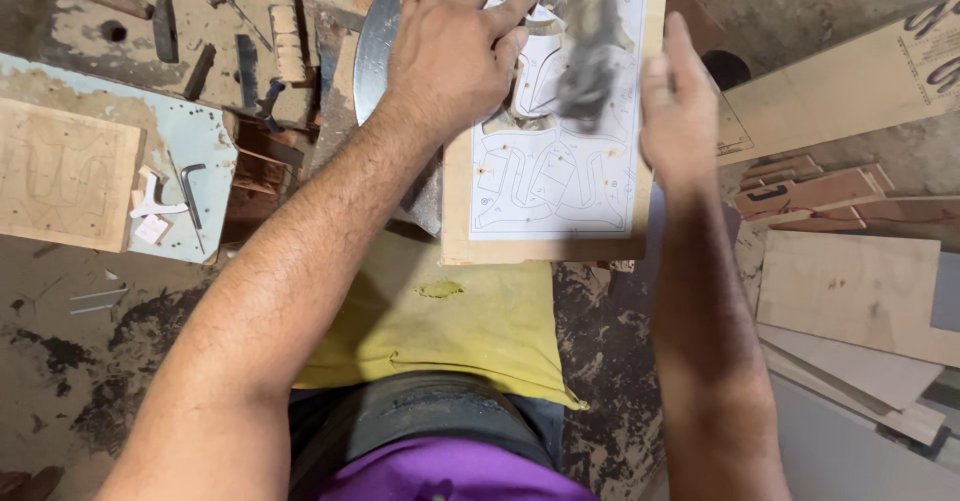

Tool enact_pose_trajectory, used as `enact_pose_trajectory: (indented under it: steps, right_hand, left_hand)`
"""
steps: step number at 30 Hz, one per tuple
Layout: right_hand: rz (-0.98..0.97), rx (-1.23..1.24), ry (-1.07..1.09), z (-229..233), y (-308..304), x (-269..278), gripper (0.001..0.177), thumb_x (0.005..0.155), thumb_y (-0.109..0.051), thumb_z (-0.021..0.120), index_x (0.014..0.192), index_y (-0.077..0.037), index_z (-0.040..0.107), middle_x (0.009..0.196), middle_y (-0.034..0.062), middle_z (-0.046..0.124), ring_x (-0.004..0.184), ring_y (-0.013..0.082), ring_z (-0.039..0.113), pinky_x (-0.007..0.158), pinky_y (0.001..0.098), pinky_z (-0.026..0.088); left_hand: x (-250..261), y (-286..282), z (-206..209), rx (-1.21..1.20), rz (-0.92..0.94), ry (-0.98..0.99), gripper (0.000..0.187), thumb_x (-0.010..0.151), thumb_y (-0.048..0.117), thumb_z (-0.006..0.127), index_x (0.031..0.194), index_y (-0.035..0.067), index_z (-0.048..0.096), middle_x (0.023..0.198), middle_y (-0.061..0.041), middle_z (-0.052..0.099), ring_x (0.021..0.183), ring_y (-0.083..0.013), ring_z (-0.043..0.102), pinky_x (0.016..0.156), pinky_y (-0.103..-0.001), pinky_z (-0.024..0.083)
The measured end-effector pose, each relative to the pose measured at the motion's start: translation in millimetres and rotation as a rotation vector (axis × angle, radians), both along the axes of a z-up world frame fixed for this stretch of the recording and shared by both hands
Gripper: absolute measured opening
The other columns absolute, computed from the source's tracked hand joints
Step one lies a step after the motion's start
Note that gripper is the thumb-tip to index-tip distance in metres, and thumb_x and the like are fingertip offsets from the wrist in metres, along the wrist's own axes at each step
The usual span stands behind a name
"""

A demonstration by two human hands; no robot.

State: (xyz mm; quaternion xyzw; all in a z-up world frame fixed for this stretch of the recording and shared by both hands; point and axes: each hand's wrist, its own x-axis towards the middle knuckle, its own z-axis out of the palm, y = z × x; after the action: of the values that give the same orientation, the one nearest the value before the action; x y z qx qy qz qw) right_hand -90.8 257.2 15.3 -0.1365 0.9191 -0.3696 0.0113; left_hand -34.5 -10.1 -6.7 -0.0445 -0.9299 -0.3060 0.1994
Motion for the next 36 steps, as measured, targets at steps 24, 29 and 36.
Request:
enact_pose_trajectory:
  steps: [24, 29, 36]
  right_hand:
    - [0.116, 0.653, -0.112, -178.8, 137.2, -33.9, 0.054, 0.096, -0.04, 0.06, 0.137, -0.006, 0.062, 0.129, 0.0254, 0.067, 0.126, 0.0525, 0.048, 0.103, 0.0601, 0.037]
    - [-0.312, -0.08, -0.291, -105.2, 90.9, 18.0, 0.061, 0.109, -0.049, 0.036, 0.126, 0.0, 0.066, 0.118, 0.0184, 0.076, 0.104, 0.0286, 0.074, 0.091, 0.0389, 0.056]
    - [-0.219, -0.461, -0.557, -14.4, 47.9, 139.3, 0.063, 0.112, -0.045, 0.027, 0.124, 0.002, 0.068, 0.106, 0.0123, 0.076, 0.089, 0.0208, 0.072, 0.083, 0.0332, 0.055]
  left_hand:
    - [4.9, -0.9, 4.4, -0.003, -0.014, -0.175, 0.04, 0.105, 0.037, 0.056, 0.144, 0.031, 0.063, 0.166, -0.011, 0.031, 0.153, -0.0492, 0.012, 0.124, -0.064, -0.003]
    - [12.2, -0.4, 2.2, -0.015, -0.016, -0.206, 0.04, 0.105, 0.036, 0.054, 0.144, 0.031, 0.062, 0.166, -0.013, 0.03, 0.152, -0.0512, 0.012, 0.123, -0.063, -0.003]
    - [26.5, 4.0, -0.9, -0.024, 0.008, -0.21, 0.04, 0.106, 0.037, 0.053, 0.145, 0.031, 0.062, 0.166, -0.015, 0.03, 0.152, -0.0524, 0.012, 0.123, -0.064, -0.004]
